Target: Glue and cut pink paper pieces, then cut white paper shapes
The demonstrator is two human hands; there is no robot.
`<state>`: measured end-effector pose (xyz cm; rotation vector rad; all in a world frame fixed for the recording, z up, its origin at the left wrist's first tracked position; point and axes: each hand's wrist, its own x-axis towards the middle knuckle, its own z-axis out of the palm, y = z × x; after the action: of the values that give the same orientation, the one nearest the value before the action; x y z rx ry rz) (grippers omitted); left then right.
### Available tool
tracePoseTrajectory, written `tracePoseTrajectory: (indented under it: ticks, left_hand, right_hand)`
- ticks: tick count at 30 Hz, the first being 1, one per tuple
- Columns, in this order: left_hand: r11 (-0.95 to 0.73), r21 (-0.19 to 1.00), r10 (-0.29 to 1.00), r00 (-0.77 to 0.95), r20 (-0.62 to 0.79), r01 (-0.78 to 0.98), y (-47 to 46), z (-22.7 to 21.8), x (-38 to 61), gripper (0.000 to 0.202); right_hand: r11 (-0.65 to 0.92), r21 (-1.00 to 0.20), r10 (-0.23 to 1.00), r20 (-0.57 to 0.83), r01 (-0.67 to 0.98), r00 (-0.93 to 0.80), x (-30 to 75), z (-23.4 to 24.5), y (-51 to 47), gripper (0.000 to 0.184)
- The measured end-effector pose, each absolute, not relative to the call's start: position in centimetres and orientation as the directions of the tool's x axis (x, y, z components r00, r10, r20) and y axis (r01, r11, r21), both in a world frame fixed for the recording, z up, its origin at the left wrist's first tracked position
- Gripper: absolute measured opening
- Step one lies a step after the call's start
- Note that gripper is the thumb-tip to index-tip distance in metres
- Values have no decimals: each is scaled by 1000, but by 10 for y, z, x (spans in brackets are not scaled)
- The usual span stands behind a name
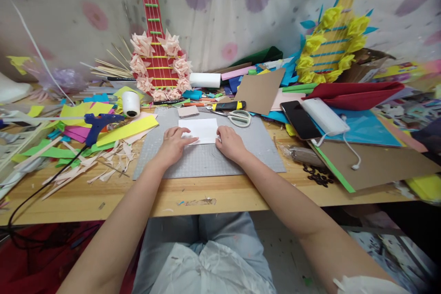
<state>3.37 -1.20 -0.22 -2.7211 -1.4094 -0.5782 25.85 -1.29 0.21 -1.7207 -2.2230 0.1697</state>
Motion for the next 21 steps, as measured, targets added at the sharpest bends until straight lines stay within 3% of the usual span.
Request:
tracePoseTrajectory:
  ticks: [5, 12, 16, 21]
  left_hand:
    - [-647, 74, 744, 607, 280, 759, -11, 1, 38, 56]
    - [-639, 112, 761, 605, 233, 761, -13, 1, 38, 58]
    - [-633, 111, 770, 607, 198, 766, -13, 2, 38, 62]
    - [-646, 179, 762, 609, 221, 742, -13, 1, 38, 61]
  right_hand:
    - [252, -352, 964, 177, 901, -201, 262, 2, -11, 20]
    - [255, -411, 965, 159, 875, -207, 266, 3, -11, 20]
    - [319, -339, 941, 225, 885, -254, 264, 3, -13, 20]
    - [503, -230, 854, 280, 833, -438, 260, 1, -14, 28]
